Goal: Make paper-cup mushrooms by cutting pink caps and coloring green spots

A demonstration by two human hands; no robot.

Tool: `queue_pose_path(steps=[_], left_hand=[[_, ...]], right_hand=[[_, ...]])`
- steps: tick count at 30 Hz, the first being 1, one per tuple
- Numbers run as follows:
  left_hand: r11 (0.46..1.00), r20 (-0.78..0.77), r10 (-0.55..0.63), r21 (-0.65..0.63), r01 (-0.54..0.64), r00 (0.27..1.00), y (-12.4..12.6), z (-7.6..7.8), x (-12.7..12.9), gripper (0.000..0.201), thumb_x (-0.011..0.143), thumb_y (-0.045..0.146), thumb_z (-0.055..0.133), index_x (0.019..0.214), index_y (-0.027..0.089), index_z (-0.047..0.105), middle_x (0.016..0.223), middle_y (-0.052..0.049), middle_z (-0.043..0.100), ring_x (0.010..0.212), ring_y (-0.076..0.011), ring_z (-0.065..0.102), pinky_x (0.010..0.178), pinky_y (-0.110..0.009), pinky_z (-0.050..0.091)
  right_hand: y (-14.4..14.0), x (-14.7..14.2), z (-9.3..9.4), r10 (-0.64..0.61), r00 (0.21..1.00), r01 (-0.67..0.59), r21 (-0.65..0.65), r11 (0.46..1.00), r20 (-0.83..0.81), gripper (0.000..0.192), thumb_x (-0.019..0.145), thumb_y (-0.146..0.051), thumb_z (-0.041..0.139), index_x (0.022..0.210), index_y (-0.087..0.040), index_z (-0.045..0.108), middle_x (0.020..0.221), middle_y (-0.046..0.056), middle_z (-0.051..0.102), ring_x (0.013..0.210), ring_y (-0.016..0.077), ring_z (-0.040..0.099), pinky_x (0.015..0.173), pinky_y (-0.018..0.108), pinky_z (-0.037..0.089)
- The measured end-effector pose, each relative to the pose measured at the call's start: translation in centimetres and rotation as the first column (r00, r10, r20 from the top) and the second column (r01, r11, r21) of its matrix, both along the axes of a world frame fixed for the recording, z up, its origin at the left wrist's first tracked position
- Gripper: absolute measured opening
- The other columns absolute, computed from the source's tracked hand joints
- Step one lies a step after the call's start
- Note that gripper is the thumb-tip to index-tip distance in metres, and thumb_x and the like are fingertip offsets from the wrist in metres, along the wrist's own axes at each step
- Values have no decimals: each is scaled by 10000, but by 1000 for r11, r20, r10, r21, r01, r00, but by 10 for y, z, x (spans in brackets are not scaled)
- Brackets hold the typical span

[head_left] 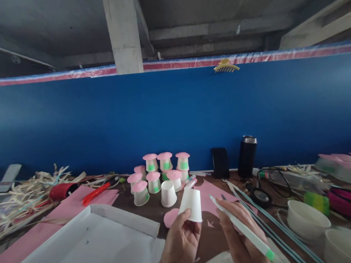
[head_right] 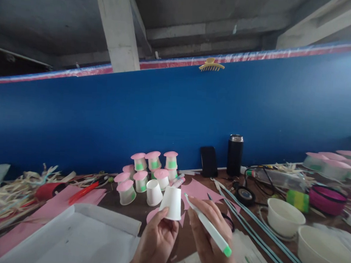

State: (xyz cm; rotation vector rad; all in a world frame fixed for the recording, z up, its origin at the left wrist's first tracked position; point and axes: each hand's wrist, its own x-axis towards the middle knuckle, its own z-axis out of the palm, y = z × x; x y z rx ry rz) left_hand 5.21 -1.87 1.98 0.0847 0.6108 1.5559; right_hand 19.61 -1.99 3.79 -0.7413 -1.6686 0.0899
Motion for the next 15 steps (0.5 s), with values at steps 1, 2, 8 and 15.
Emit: queue_pose_path(steps=[1,2,8,15], left_hand=[[1000,9,-3,12,3,1000,0,0,-1,150,783,87,611,925,118,574,930,-103,656,769,-140,632,614,-226,511],[1000,14,-7,22,6,1000,0,0,-1,160,785,92,611,938,123,574,950,-105,659,785,-144,637,631,-235,518],[999,10,-44,17,44,999,0,-2,-2,220,792,161,621,1010,160,587,1042,-110,663,944,-211,647,742,-302,541],[998,-13,-51,37,52,999,0,-3,-2,262,799,155,616,1059,162,588,1056,-112,671,959,-214,653,753,-304,551]], right_hand=[[0,-1,1,0,1000,0,-1,1000,-1,321,862,-121,545,1169,-212,571,1058,72,619,952,195,588,797,313,480],[0,-1,2,0,1000,0,3,1000,0,315,863,-119,544,1164,-209,571,1048,70,621,948,190,587,793,306,480],[-1,-3,4,6,1000,-6,27,1000,11,289,860,-109,547,1130,-206,577,1009,59,636,947,189,580,817,312,467],[1,-4,2,9,1000,-9,-2,1000,14,278,859,-128,551,1124,-209,577,1002,60,630,933,192,590,802,312,478]])
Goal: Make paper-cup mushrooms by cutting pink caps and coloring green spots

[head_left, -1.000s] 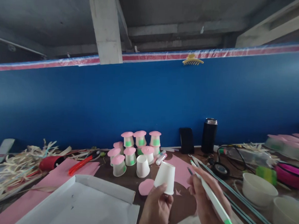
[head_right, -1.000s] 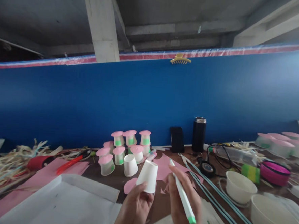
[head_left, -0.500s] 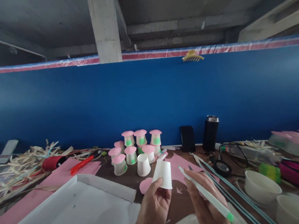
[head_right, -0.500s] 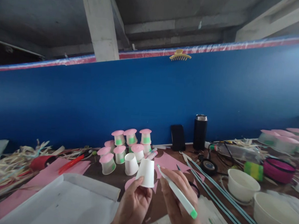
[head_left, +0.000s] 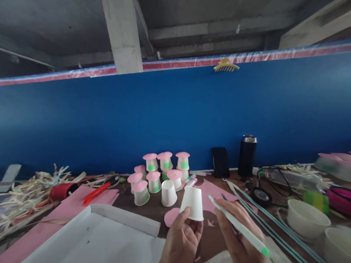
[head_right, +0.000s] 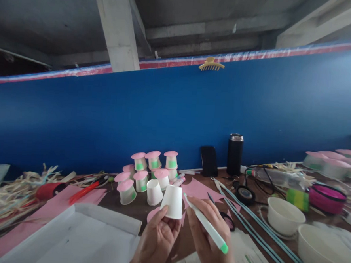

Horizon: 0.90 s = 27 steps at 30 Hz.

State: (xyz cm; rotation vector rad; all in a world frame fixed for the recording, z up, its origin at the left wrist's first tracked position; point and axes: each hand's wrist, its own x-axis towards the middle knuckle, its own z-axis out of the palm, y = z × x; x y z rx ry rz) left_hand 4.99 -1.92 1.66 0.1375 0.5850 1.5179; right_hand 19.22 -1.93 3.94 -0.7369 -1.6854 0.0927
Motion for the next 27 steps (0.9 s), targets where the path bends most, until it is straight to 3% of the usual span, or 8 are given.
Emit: queue_pose_path(steps=[10,18,27], left_hand=[[999,-13,-4,48,5,1000,1,-10,4,320,777,174,632,1095,182,598,1025,-88,686,1008,-214,635,848,-303,538],[987,-35,-37,154,42,999,-4,-5,9,322,769,178,634,1089,144,621,1060,-96,674,1042,-209,615,877,-289,501],[974,-81,-81,204,96,993,-8,-3,11,283,778,188,627,1054,133,652,1081,-99,668,1072,-209,590,925,-289,445]], right_hand=[[5,-3,-8,-36,999,39,-81,996,37,218,868,-199,548,1078,-235,593,968,43,658,879,189,625,766,299,499],[7,-7,-13,-10,997,25,-188,982,80,184,890,-256,521,1059,-227,587,966,48,663,888,192,639,777,300,514],[8,-10,-13,-43,989,66,-161,985,145,170,891,-234,517,1044,-231,593,968,39,677,917,188,640,802,291,503]])
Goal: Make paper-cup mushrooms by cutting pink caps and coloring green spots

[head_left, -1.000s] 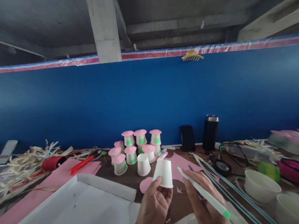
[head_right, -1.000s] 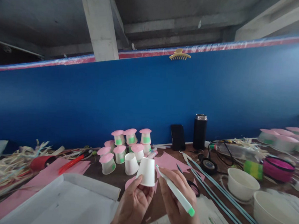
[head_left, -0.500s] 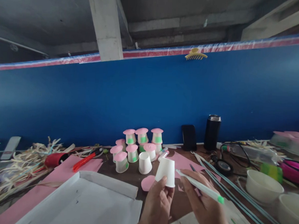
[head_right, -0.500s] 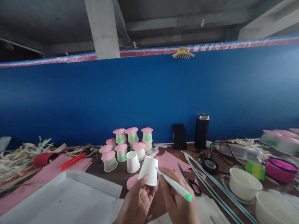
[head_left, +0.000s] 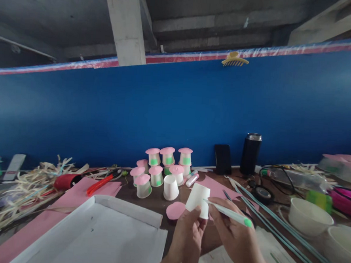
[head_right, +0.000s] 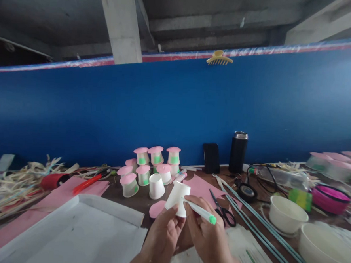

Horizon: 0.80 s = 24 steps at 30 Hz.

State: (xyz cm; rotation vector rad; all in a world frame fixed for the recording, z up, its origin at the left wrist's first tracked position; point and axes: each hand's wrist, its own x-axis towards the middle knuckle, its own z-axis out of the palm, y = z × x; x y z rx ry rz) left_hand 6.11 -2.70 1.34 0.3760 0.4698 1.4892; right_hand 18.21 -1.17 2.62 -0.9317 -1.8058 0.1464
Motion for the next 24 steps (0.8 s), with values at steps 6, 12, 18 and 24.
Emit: queue_pose_path(steps=[6,12,18,24], left_hand=[[999,-21,-4,35,5,1000,1,-1,1,257,771,200,638,1018,141,673,1062,-92,677,1079,-208,585,954,-306,417],[999,-68,1,48,2,998,-2,3,1,252,763,226,651,997,135,683,1064,-98,680,1077,-212,584,912,-284,429],[999,-74,1,44,3,997,-5,8,0,213,770,213,640,964,143,692,1043,-94,684,1028,-196,601,861,-261,450],[999,-71,-6,34,9,997,-5,9,0,226,777,204,621,977,123,687,1065,-102,677,1038,-194,596,882,-262,437]], right_hand=[[1,-2,0,-15,1000,15,9,1000,0,160,887,-248,523,1021,-221,606,944,48,690,902,197,654,790,299,519],[-1,-3,3,-44,999,43,36,998,15,173,887,-273,511,1001,-206,622,915,57,700,842,195,673,745,290,538],[-1,-3,6,-73,997,71,52,996,34,177,881,-292,514,976,-208,637,884,53,708,823,201,680,716,287,542],[0,-2,4,-63,998,62,34,998,26,170,883,-281,517,987,-209,632,899,54,702,836,193,672,728,287,538]])
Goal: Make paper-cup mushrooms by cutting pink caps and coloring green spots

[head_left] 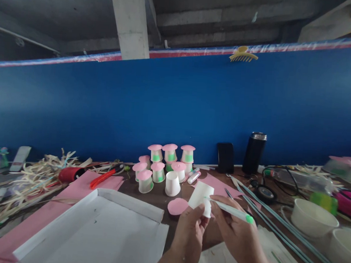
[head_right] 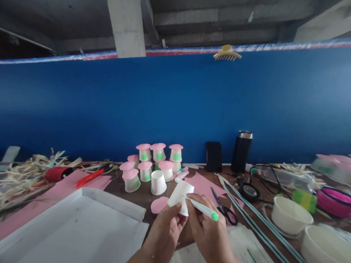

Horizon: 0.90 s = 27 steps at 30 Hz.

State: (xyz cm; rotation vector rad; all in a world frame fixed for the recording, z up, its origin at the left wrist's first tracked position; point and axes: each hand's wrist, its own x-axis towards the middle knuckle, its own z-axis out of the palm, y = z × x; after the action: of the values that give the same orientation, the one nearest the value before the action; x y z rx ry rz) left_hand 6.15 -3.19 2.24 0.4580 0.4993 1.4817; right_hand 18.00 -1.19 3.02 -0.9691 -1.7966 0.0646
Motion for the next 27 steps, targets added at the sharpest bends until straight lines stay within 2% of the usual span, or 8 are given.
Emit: queue_pose_path(steps=[7,11,15,18,22,27], left_hand=[[999,-78,14,40,-11,997,0,1,-1,183,742,237,684,866,104,708,967,-123,700,1052,-226,589,940,-303,401],[998,-103,47,42,-42,994,3,-2,0,258,720,273,710,913,102,713,992,-134,701,1017,-230,605,924,-304,411],[998,-128,19,65,-11,992,1,2,-2,186,739,261,687,842,110,719,1003,-125,702,1019,-225,607,902,-286,424],[999,-85,1,51,3,996,-1,4,-2,135,758,218,661,825,116,720,986,-106,705,971,-192,617,883,-268,427],[1000,-11,14,12,-13,1000,1,-1,-1,158,753,179,659,886,120,720,930,-84,711,862,-153,631,822,-250,449],[999,32,46,-29,-45,998,6,-9,0,166,719,180,689,872,123,719,891,-83,713,802,-154,632,777,-263,465]], right_hand=[[1,1,0,0,1000,0,-6,1000,17,176,883,-280,515,989,-205,633,919,59,705,859,198,670,744,294,538],[1,0,1,-1,1000,1,1,1000,2,179,882,-288,518,978,-202,643,908,66,711,836,205,675,723,300,546],[1,0,2,5,1000,-5,7,1000,-11,177,883,-283,517,973,-203,646,902,66,712,836,206,676,720,300,549],[0,0,2,13,1000,-12,19,1000,-18,167,880,-276,523,975,-205,640,899,62,709,837,202,675,726,297,549],[-1,0,2,1,1000,-1,22,1000,-12,163,879,-274,528,968,-202,644,902,64,711,846,204,674,744,305,543],[0,0,1,2,1000,-2,-24,1000,-12,178,882,-291,522,966,-201,650,909,57,716,847,201,675,758,302,535]])
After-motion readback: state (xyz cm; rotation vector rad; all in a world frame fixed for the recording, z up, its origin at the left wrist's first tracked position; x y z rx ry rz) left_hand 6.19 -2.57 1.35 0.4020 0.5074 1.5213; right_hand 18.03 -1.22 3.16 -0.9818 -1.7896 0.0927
